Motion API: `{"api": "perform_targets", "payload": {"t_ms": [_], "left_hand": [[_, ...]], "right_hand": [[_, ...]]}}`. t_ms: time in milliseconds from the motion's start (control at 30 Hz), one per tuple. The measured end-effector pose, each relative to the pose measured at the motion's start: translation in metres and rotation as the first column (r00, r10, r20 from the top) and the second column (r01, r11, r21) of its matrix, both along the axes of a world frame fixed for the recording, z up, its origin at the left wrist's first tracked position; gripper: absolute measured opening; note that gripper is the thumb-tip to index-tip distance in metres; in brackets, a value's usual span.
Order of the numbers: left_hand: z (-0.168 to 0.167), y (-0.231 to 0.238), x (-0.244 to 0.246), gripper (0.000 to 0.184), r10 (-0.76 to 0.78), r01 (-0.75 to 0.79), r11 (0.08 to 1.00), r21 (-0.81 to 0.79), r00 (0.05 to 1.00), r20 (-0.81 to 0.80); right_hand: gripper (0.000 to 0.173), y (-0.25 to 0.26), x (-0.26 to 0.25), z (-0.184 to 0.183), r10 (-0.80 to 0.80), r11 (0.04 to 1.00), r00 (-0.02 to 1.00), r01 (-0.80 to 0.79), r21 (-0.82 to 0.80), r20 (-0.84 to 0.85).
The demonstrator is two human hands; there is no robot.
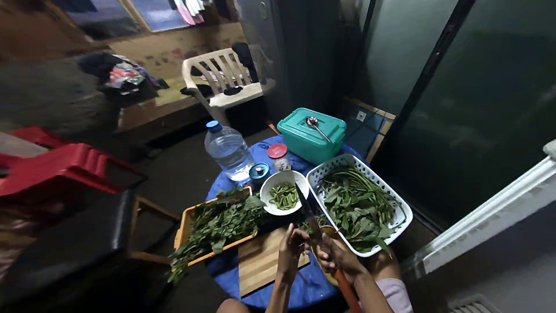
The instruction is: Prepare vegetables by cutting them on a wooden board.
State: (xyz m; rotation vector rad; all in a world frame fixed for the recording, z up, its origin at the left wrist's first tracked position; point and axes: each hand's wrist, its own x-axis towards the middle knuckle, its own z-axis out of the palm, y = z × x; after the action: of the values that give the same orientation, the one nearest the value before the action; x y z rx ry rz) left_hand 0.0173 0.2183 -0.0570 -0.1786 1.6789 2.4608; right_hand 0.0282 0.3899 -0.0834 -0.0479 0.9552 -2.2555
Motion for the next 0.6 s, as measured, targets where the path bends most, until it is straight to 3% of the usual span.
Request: {"api": "perform_targets", "payload": {"t_ms": [100,300,467,600], "left_hand": [[0.002,0.006,-0.013,0.068,-0.053,0.053,0.996,-0.070,0.999,-0.002],[0.010,0.024,-0.036,0.065,-0.149,0.147,0.959,-0.241,0.989,0.008],[0.004,0.041,-0.052,0.062,-0.185,0.195,0.967,-0.165,0.980,0.072],[0.000,0.051,-0.063,0.059,-0.161,0.179,0.968,-0.175,0.981,0.112]], "right_hand": [[0.043,0.007,-0.003,-0.009,0.046,0.991,0.998,-0.041,-0.124,0.036],[0.052,0.027,-0.016,-0.011,-0.094,0.988,0.993,0.102,-0.114,0.073],[0.047,0.038,-0.023,-0.015,-0.153,0.986,0.987,0.155,-0.056,0.040],[0.049,0.040,-0.029,-0.015,-0.282,0.951,0.959,0.282,0.126,-0.017]]}}
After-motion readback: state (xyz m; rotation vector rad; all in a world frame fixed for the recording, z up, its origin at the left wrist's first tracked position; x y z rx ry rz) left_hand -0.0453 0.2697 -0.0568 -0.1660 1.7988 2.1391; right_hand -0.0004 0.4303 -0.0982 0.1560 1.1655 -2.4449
